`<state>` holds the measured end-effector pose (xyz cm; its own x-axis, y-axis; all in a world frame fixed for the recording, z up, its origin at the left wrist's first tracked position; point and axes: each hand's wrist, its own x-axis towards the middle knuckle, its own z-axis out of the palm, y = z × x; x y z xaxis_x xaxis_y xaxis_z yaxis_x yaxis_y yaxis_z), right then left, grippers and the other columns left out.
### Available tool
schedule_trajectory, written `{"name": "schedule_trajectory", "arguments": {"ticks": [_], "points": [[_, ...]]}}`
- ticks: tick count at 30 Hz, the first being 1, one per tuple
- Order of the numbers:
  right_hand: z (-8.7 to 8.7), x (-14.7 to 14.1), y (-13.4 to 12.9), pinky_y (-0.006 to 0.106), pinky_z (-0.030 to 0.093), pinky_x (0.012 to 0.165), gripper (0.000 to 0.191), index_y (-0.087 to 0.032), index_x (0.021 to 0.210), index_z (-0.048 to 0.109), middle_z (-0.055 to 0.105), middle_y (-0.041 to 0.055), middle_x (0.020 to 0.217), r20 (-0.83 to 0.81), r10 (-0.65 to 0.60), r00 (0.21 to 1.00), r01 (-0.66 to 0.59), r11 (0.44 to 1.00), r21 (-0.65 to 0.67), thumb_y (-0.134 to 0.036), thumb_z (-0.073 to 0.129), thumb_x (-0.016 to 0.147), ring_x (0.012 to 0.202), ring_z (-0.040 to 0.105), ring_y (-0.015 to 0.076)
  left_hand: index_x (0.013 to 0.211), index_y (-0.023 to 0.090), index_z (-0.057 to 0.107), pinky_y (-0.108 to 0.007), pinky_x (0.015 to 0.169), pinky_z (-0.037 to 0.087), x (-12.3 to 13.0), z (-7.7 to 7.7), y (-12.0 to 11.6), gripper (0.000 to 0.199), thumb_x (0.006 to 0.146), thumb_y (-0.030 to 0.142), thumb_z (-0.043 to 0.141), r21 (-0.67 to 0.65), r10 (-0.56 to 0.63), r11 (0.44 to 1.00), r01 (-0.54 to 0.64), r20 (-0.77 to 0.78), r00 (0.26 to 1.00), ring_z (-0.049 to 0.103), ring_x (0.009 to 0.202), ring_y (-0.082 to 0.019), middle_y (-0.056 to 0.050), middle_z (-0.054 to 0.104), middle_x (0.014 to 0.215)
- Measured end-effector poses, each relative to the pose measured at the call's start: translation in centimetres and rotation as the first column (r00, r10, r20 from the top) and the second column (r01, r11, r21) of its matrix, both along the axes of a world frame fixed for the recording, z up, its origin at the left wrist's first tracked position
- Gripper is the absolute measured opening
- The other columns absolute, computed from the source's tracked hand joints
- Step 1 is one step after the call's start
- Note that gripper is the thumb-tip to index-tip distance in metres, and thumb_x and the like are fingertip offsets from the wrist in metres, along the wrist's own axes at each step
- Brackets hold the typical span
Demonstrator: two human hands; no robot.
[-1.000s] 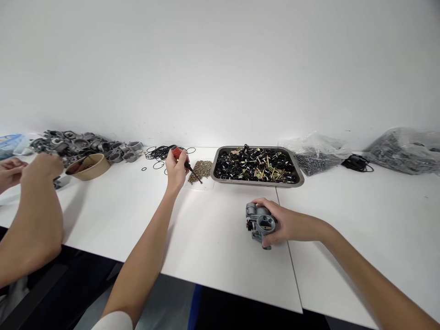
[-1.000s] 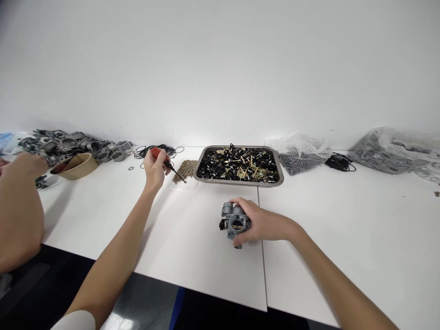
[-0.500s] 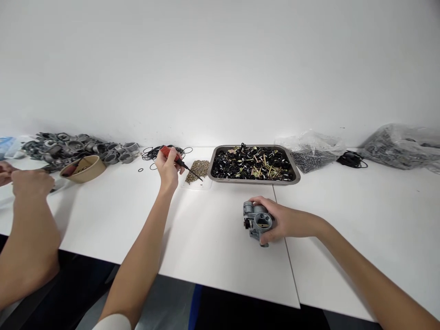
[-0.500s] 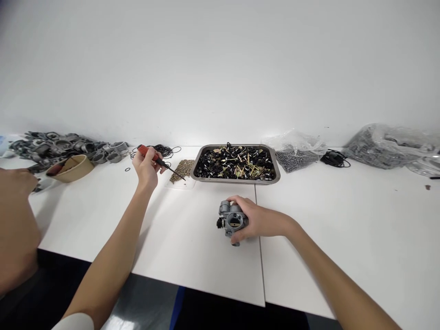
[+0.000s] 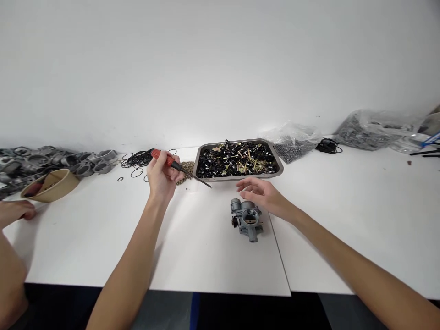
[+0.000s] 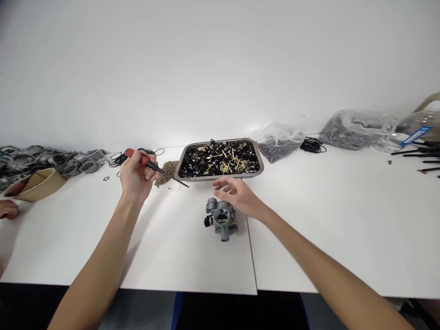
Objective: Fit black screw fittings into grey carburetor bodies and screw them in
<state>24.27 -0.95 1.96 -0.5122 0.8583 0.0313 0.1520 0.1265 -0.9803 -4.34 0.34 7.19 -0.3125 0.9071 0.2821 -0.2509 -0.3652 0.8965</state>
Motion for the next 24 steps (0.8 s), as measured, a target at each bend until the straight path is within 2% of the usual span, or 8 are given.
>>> {"name": "schedule_trajectory", "arguments": {"ticks": [2, 5, 9, 14, 24], "points": [[-0.2, -0.4, -0.1, 0.031, 0.051, 0.073, 0.033, -0.019, 0.106, 0.066, 0.067, 0.0081, 0.104, -0.018, -0.029, 0.999, 0.03, 0.999, 0.028, -0.043, 0.069, 0.084, 0.088, 0.063, 0.0179, 0.08, 0.017, 0.052, -0.02, 0.034, 0.029, 1.5, -0.2, -0.4, 0.029, 0.081, 0.042, 0.067, -0.017, -0.055, 0.998, 0.055, 0.023, 0.998, 0.034, 0.034, -0.004, -0.002, 0.062, 0.072], [-0.4, -0.6, -0.3, 0.029, 0.049, 0.069, 0.033, -0.019, 0.105, 0.068, 0.067, 0.0076, 0.105, -0.039, -0.021, 0.999, 0.023, 0.998, 0.063, -0.04, 0.073, 0.081, 0.086, 0.062, 0.017, 0.082, 0.017, 0.053, -0.02, 0.035, 0.033, 3.2, -0.3, -1.0, 0.028, 0.085, 0.043, 0.064, -0.022, -0.126, 0.992, 0.127, 0.031, 0.991, 0.035, 0.035, -0.004, -0.003, 0.062, 0.074], [-0.9, -1.0, -0.5, 0.029, 0.048, 0.071, 0.03, -0.022, 0.104, 0.072, 0.064, 0.0064, 0.111, -0.102, 0.003, 0.995, 0.009, 0.993, 0.114, -0.038, 0.076, 0.079, 0.085, 0.063, 0.0151, 0.082, 0.018, 0.053, -0.019, 0.034, 0.036, 4.6, -0.2, -1.8, 0.028, 0.086, 0.043, 0.064, -0.012, -0.152, 0.988, 0.152, 0.026, 0.988, 0.036, 0.037, -0.004, -0.002, 0.062, 0.073], [-1.3, -1.5, -0.7, 0.03, 0.048, 0.069, 0.025, -0.023, 0.093, 0.076, 0.065, 0.0054, 0.101, -0.153, -0.048, 0.987, 0.069, 0.989, 0.131, -0.04, 0.079, 0.076, 0.079, 0.062, 0.0151, 0.085, 0.019, 0.052, -0.02, 0.035, 0.036, 5.1, -0.1, -2.1, 0.028, 0.085, 0.044, 0.065, -0.04, -0.15, 0.988, 0.151, 0.034, 0.988, 0.034, 0.037, -0.004, -0.002, 0.062, 0.074], [-1.4, -1.5, -0.5, 0.031, 0.046, 0.067, 0.02, -0.022, 0.081, 0.075, 0.066, 0.005, 0.093, -0.168, -0.021, 0.986, 0.046, 0.989, 0.141, -0.04, 0.079, 0.076, 0.076, 0.06, 0.0154, 0.084, 0.019, 0.052, -0.021, 0.034, 0.037, 5.2, -0.2, -2.2, 0.029, 0.084, 0.044, 0.066, -0.034, -0.151, 0.988, 0.152, 0.046, 0.987, 0.036, 0.037, -0.005, -0.002, 0.062, 0.076]]}}
